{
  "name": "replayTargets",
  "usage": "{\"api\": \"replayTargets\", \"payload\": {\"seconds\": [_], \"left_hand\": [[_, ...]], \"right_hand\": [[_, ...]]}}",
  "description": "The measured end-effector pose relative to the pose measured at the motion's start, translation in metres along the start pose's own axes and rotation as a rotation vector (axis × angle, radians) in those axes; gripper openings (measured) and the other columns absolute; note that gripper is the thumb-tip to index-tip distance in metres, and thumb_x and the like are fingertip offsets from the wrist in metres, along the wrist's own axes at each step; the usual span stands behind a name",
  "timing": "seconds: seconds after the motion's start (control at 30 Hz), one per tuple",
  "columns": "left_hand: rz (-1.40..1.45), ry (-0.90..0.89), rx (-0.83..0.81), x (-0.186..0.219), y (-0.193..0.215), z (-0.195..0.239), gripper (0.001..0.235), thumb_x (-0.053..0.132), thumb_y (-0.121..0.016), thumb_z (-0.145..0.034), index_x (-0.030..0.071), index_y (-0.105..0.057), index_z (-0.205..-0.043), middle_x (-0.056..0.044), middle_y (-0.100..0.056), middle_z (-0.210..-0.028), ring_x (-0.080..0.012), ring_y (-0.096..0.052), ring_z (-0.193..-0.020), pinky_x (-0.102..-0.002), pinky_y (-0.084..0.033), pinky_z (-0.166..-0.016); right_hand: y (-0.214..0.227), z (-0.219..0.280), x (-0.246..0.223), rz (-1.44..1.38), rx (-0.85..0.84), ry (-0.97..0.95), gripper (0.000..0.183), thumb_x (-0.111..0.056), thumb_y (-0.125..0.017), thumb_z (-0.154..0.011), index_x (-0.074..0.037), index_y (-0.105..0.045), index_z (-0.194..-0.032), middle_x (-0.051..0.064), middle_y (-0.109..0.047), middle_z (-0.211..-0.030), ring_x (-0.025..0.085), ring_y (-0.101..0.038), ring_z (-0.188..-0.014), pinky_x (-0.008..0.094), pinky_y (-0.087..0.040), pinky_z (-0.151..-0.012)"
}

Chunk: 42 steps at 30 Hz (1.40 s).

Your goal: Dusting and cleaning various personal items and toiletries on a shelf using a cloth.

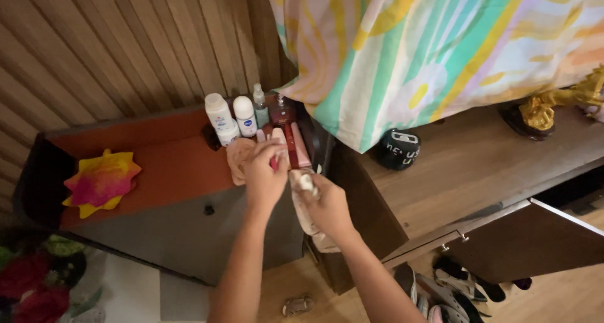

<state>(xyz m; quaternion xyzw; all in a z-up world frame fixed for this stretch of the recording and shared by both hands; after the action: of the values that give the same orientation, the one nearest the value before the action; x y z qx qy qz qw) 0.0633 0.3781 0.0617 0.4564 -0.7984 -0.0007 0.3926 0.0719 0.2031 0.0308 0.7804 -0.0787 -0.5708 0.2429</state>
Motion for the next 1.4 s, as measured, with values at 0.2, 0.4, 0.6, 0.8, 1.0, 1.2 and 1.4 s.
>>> {"api": "replayTargets", "payload": {"seconds": [0.2, 0.4, 0.6, 0.8, 1.0, 1.2, 1.4], "left_hand": [[0.118, -0.006, -0.012, 0.049, -0.018, 0.023, 0.02, 0.003, -0.071, -0.083, 0.013, -0.079, -0.098, -0.006, -0.074, -0.103, -0.0294, -0.071, -0.103, -0.037, -0.056, -0.091], [0.264, 0.029, -0.145, 0.102, -0.052, 0.03, 0.02, 0.002, -0.066, -0.088, 0.008, -0.076, -0.104, -0.011, -0.074, -0.1, -0.0351, -0.072, -0.1, -0.042, -0.057, -0.089], [0.261, 0.071, -0.283, 0.102, -0.134, 0.05, 0.016, 0.012, -0.064, -0.093, 0.014, -0.074, -0.105, -0.006, -0.073, -0.098, -0.029, -0.072, -0.098, -0.038, -0.057, -0.087], [0.201, 0.112, -0.345, 0.115, -0.189, 0.07, 0.051, 0.022, -0.064, -0.092, 0.001, -0.055, -0.137, -0.029, -0.063, -0.118, -0.0482, -0.063, -0.11, -0.053, -0.053, -0.099], [-0.054, 0.239, -0.187, 0.12, -0.219, 0.06, 0.088, 0.033, -0.083, -0.075, -0.002, -0.043, -0.145, -0.03, -0.057, -0.12, -0.0517, -0.059, -0.109, -0.061, -0.047, -0.1], [-0.066, 0.415, -0.197, 0.114, -0.24, 0.054, 0.113, 0.047, -0.089, -0.065, 0.011, -0.032, -0.155, -0.023, -0.057, -0.131, -0.0462, -0.057, -0.118, -0.062, -0.046, -0.1], [-0.101, 0.416, -0.108, 0.116, -0.22, 0.056, 0.101, 0.036, -0.099, -0.058, 0.016, -0.046, -0.142, -0.019, -0.054, -0.129, -0.0432, -0.06, -0.119, -0.054, -0.05, -0.101]], "right_hand": [[0.035, 0.004, 0.034, -0.114, 0.113, -0.096, 0.025, -0.03, -0.069, -0.092, -0.017, -0.073, -0.112, 0.018, -0.074, -0.094, 0.036, -0.072, -0.098, 0.05, -0.053, -0.086], [0.083, 0.014, 0.039, -0.284, 0.226, -0.156, 0.019, -0.024, -0.072, -0.091, -0.015, -0.076, -0.107, 0.011, -0.071, -0.089, 0.021, -0.062, -0.091, 0.043, -0.051, -0.085], [0.137, 0.032, 0.044, -0.491, 0.321, -0.315, 0.011, -0.028, -0.076, -0.09, -0.019, -0.077, -0.098, -0.003, -0.064, -0.079, 0.014, -0.057, -0.08, 0.027, -0.046, -0.071], [0.176, 0.03, 0.092, -0.655, 0.357, -0.414, 0.014, -0.027, -0.075, -0.091, -0.018, -0.075, -0.101, -0.001, -0.066, -0.081, 0.012, -0.063, -0.079, 0.025, -0.05, -0.063], [0.199, 0.026, 0.141, -0.809, 0.229, -0.5, 0.044, -0.02, -0.077, -0.081, -0.018, -0.07, -0.124, 0.013, -0.07, -0.091, 0.023, -0.069, -0.08, 0.039, -0.06, -0.066], [0.232, 0.031, 0.125, -0.943, 0.163, -0.483, 0.065, -0.013, -0.077, -0.071, -0.019, -0.067, -0.135, 0.006, -0.068, -0.075, 0.015, -0.063, -0.056, 0.031, -0.055, -0.049], [0.257, 0.021, 0.157, -1.003, 0.145, -0.401, 0.063, 0.003, -0.072, -0.067, -0.012, -0.066, -0.128, 0.005, -0.064, -0.067, 0.013, -0.061, -0.047, 0.025, -0.053, -0.043]]}}
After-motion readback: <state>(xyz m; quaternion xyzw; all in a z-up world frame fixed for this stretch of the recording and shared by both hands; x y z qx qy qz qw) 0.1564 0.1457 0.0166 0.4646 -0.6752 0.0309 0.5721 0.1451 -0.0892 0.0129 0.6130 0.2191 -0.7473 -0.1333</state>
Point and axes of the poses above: each hand's wrist, its own z-axis away from the middle knuckle, its own y-axis out of the back of the hand, x = y × z, the point moved 10 cm from there along -z, towards the middle knuckle
